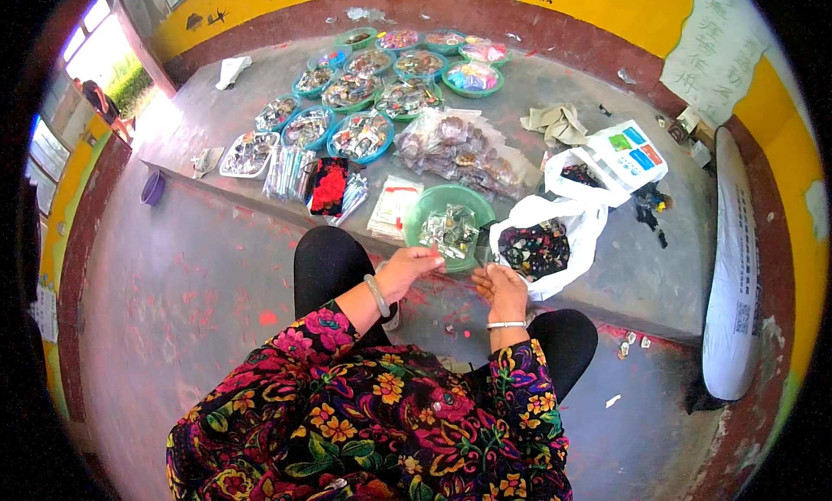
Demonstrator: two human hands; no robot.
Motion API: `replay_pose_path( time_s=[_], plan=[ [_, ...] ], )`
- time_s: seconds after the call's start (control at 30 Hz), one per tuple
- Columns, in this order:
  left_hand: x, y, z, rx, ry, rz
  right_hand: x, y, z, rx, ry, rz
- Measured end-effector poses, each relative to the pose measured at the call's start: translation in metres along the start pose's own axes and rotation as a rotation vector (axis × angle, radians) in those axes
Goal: The person sits on the floor and repeatedly picks up small items from a white bag, places them into clear plastic bags, and sets the filled bags into a green bowl. The workspace includes several pre-filled containers and a digital scale.
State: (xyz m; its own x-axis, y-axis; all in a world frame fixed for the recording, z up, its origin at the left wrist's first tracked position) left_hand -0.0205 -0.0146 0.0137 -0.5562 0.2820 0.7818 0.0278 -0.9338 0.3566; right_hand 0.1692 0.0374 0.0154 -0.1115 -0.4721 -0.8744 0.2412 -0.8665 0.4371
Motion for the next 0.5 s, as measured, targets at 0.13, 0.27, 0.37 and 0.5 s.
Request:
replay_pose_path(
  time_s=[0.13,0.27,0.37,0.5],
  plan=[
    [0.012,-0.005,-0.024,-0.012,-0.256,0.097,0.000,-0.014,-0.003,0.004,0.229,-0.320],
    [0.036,0.015,0.006,-0.227,-1.025,0.195,-0.013,-0.001,0.013,-0.118,0.743,-0.590],
    [0.034,0.021,0.017,-0.357,-1.192,0.191,0.000,0.004,0.023,-0.390,0.893,-0.474],
    [0.034,0.019,0.018,-0.259,-1.039,0.193,-0.002,0.012,0.025,-0.415,0.820,-0.264]
  ],
)
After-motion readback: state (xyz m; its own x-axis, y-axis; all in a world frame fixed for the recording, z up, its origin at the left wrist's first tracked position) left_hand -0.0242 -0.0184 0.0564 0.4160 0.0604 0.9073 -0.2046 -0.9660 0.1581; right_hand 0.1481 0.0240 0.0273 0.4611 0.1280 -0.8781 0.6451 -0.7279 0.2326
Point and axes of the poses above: each hand's wrist, its own y-axis away from the middle knuckle, its own z-axis out of the palm, x = y × z, the point moved 4 cm from there along -y, towards the middle knuckle, and after that the axes turned 12 degrees about y, right-handed, at the moved point
